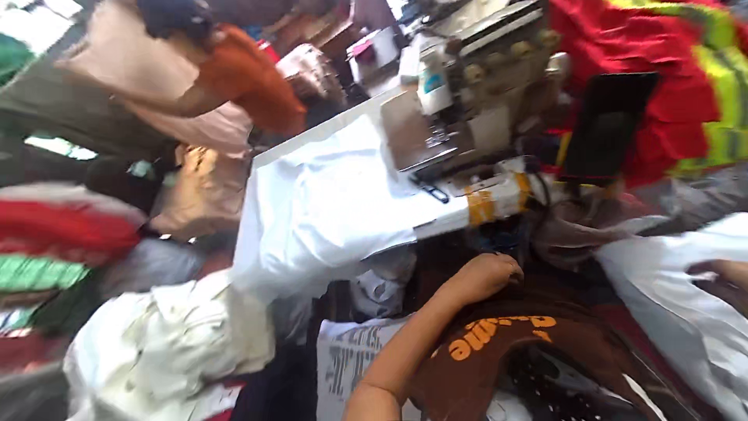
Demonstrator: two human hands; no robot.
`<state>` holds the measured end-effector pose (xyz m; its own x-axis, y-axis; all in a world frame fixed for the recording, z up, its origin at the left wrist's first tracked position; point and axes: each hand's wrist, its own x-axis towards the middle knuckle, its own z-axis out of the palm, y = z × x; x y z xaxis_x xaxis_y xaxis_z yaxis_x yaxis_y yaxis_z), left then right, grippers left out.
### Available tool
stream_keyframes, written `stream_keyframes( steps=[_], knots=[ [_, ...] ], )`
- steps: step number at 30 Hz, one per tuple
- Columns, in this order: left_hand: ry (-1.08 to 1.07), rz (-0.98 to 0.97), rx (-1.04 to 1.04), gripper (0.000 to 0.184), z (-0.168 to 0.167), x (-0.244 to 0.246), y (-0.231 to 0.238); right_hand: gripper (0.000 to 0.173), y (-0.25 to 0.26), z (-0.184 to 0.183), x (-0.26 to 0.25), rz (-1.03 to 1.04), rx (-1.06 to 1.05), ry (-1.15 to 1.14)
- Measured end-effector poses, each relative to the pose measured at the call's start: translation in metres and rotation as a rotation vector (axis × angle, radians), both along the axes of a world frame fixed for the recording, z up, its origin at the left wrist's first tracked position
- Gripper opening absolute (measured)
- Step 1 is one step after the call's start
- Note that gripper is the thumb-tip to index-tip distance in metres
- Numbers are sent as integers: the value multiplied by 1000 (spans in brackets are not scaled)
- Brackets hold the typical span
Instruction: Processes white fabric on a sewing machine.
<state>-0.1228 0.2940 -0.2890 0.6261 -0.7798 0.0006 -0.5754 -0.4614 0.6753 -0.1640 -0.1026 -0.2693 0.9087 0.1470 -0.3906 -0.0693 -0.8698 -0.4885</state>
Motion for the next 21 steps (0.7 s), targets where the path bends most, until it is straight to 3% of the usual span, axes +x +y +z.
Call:
stream_keyframes(
  steps=[3, 7, 11, 14, 19, 21],
  knots=[
    [-210, 478, -83, 12, 8, -15, 69, 21, 102, 13, 60, 397, 205, -213],
    [-432, 906, -86, 16, 6, -11, 132, 23, 219, 36, 106, 850, 342, -157],
    [-473, 1027, -92, 25, -5, -6, 154, 20, 296, 45, 127, 908, 399, -244],
    [-505, 1031, -122, 6, -12, -5, 159, 18, 333, 39, 133, 833, 502, -370],
    [-358, 1056, -329, 6, -9, -11, 163, 38, 374, 31, 131, 826, 492, -472],
    [-312, 1069, -358, 9, -8, -14, 165, 37, 384, 26, 132, 851, 421, -530]
  ],
)
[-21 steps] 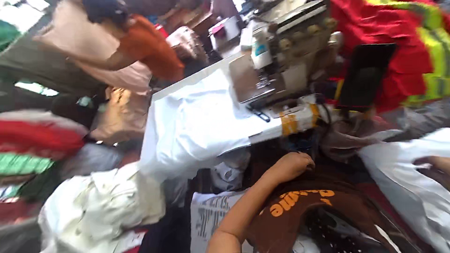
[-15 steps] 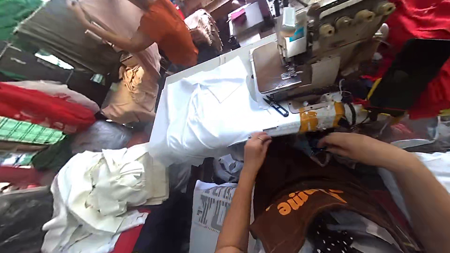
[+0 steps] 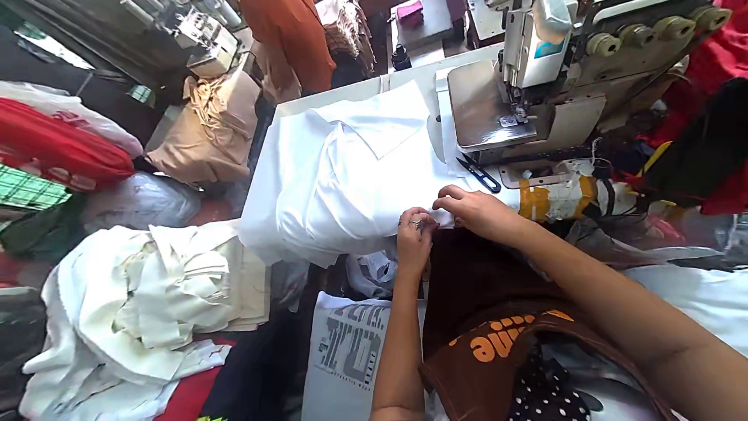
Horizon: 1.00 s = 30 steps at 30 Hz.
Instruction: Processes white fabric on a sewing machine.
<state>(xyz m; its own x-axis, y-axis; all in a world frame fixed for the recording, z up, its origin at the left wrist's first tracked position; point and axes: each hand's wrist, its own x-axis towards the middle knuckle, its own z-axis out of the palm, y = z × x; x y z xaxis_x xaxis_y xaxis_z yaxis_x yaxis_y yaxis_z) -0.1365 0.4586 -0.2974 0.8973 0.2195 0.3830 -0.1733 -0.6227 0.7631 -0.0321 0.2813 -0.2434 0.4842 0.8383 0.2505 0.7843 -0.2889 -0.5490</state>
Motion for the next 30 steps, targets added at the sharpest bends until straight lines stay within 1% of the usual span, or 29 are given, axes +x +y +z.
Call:
stream_keyframes(
  steps=[4, 7, 9, 12, 14, 16, 19, 21, 23, 24, 28, 30],
  knots=[
    [-30, -1, 237, 21, -3, 2, 2, 35, 2, -1, 2, -44, -155, 0],
    [-48, 2, 325, 10, -4, 6, 2, 34, -3, -1, 4, -37, -187, 29],
    [-48, -16, 282, 6, -1, 6, 3, 33, -5, 2, 4, -31, -192, 39],
    [-29, -40, 119, 6, 2, 3, 8, 32, -6, 3, 5, -19, -206, 33],
    [-23, -42, 99, 7, 2, 1, 11, 32, -4, 5, 5, -11, -225, 26],
    [-27, -49, 211, 9, 2, 1, 10, 32, -1, 8, 6, -14, -255, 22],
    [-29, -55, 462, 21, -3, 4, 9, 34, 1, 10, 7, -23, -299, 2],
    [-63, -48, 538, 12, -7, 6, 12, 34, 1, 10, 7, -24, -316, -1],
    [-75, -63, 507, 5, -7, 4, 14, 33, 1, 9, 7, -31, -312, -2],
    [-76, -79, 447, 4, -5, 3, 15, 33, 0, 8, 7, -33, -312, 4],
    [-34, -138, 109, 9, 2, -5, 24, 37, 0, 12, 5, -28, -330, 34],
    [-30, -126, -6, 9, 3, -6, 23, 39, 6, 16, 4, -41, -362, 28]
  ],
)
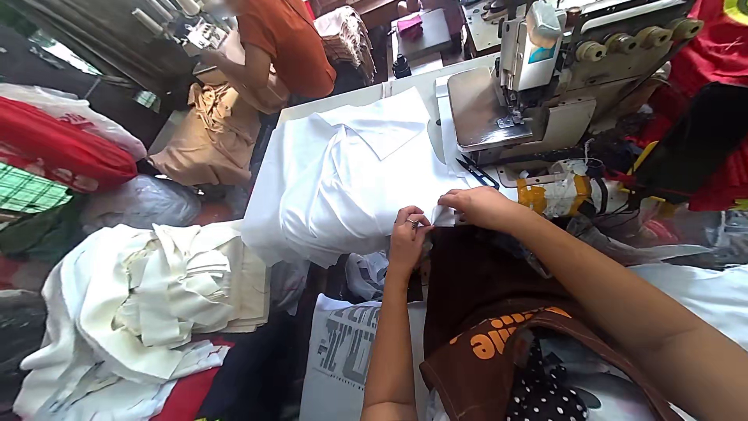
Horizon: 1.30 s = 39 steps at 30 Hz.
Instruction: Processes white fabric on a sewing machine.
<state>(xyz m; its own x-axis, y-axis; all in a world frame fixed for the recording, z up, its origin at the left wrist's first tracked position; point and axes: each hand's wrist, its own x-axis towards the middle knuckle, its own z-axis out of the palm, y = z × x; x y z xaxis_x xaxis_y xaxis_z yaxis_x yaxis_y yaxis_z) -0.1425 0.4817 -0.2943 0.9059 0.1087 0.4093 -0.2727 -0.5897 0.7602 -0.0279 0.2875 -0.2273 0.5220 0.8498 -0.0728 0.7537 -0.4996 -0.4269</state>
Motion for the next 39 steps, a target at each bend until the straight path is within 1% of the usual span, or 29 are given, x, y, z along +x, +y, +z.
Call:
stream_keyframes(
  steps=[1, 2, 4, 5, 6, 7, 8, 10, 11, 13, 15, 16, 17, 18, 20, 22, 25, 26, 27, 28, 29, 30, 31, 32, 33, 34, 36, 38, 39],
  knots=[
    [-11, 25, -27, 8, 0, 1, -3, 37, 6, 0, 0, -14, 9, -23],
    [-25, 65, -41, 7, 1, 3, -6, 31, 13, -2, 0, -30, 72, -66],
    [-13, 182, -32, 13, 4, 6, -9, 13, 36, -11, -4, -59, 301, -160],
    [23, 266, -5, 22, 9, 8, -7, 10, 49, -6, -9, -55, 423, -176],
    [75, 368, 26, 33, 15, 8, 1, 11, 62, 5, -20, -31, 541, -171],
    [128, 485, 37, 39, 21, 5, 13, 13, 74, 21, -35, 19, 649, -160],
    [144, 612, 26, 40, 23, -3, 31, 14, 82, 36, -56, 86, 741, -158],
    [61, 831, 0, 33, 32, -28, 77, 13, 86, 67, -98, 232, 881, -214],
    [43, 921, 2, 32, 51, -45, 94, 14, 79, 82, -114, 297, 937, -227],
    [-71, 1034, 114, 30, 86, -86, 119, 13, 57, 105, -129, 348, 1066, -245],
    [-198, 973, 301, 31, 105, -134, 149, 13, 28, 118, -125, 281, 1146, -240],
    [-209, 866, 357, 33, 117, -158, 162, 14, 11, 122, -117, 228, 1160, -230],
    [-196, 736, 357, 37, 133, -179, 167, 14, -7, 125, -107, 176, 1176, -210],
    [-177, 624, 304, 40, 152, -195, 164, 14, -26, 130, -95, 128, 1189, -179],
    [-210, 410, 167, 35, 182, -215, 151, 12, -65, 138, -75, 25, 1217, -122],
    [-264, 210, 101, 32, 203, -217, 142, 12, -100, 135, -62, -98, 1281, -118],
    [-335, 98, 56, 24, 223, -194, 134, 22, -151, 106, -46, -257, 1386, -190],
    [-342, 67, 53, 25, 228, -180, 137, 22, -159, 102, -40, -295, 1395, -209],
    [-340, 64, 56, 27, 231, -161, 141, 21, -159, 107, -34, -322, 1386, -220],
    [-325, 113, 101, 28, 234, -137, 144, 20, -153, 114, -28, -359, 1366, -214],
    [-285, 167, 191, 32, 239, -109, 146, 19, -144, 122, -21, -388, 1338, -187],
    [-218, 266, 303, 36, 242, -79, 142, 20, -133, 123, -11, -422, 1312, -132],
    [-132, 375, 409, 40, 241, -48, 132, 20, -123, 115, 2, -474, 1295, -59],
    [-71, 422, 504, 39, 235, -19, 119, 21, -115, 101, 18, -534, 1256, 4],
    [-46, 407, 570, 36, 225, 8, 100, 23, -107, 83, 33, -605, 1204, 46],
    [-80, 337, 586, 32, 212, 32, 75, 24, -102, 63, 44, -664, 1151, 99],
    [-183, 92, 488, 28, 176, 74, 6, 22, -94, 30, 57, -775, 1106, 201],
    [-188, -137, 461, 31, 128, 105, -64, 25, -87, 12, 62, -903, 1098, 267],
    [-167, -181, 461, 33, 108, 114, -92, 30, -84, 7, 61, -964, 1087, 294]
  ],
)
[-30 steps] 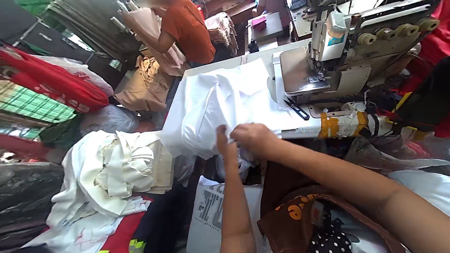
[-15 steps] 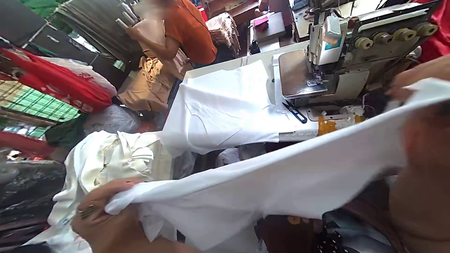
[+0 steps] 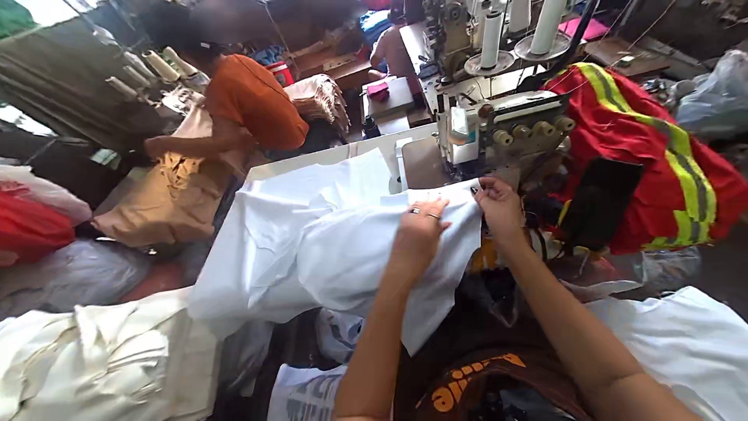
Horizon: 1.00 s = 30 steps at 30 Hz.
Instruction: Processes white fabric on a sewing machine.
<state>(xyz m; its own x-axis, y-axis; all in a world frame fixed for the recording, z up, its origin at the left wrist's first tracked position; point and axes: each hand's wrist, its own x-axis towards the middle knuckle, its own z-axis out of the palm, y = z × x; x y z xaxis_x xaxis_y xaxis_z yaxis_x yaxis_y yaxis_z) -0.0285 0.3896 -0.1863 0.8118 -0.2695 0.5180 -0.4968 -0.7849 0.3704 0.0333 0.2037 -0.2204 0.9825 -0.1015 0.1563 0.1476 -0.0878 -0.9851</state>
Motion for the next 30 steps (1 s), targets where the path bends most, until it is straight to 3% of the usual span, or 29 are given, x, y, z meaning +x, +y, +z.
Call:
stream_keyframes(
  steps=[3, 6, 11, 16, 21, 23, 26, 28, 30],
  knots=[
    [-37, 79, 36, 36, -40, 13, -42, 55, 4, -14, -14, 32, 60, 91],
    [-122, 212, 72, 34, -45, 17, -47, 69, 4, -27, -35, 235, 149, 193],
    [-41, 300, 150, 39, -42, 18, -45, 30, 6, -37, -72, 453, 235, 384],
    [-11, 330, 187, 47, -43, 28, -47, 23, 1, -38, -72, 482, 289, 419],
    [5, 350, 146, 51, -41, 30, -57, 21, -22, -46, -80, 502, 139, 351],
    [11, 364, 179, 53, -42, 10, -58, 22, -38, -53, -88, 610, -11, 351],
    [-38, 273, 161, 37, -51, -55, -48, 28, -66, -67, -99, 746, -137, 388],
    [-47, 209, 109, 21, -79, -109, -30, 28, -83, -79, -105, 775, -164, 407],
    [136, 279, 91, 16, -123, -168, 0, 27, -93, -87, -109, 762, -171, 436]
  ],
)
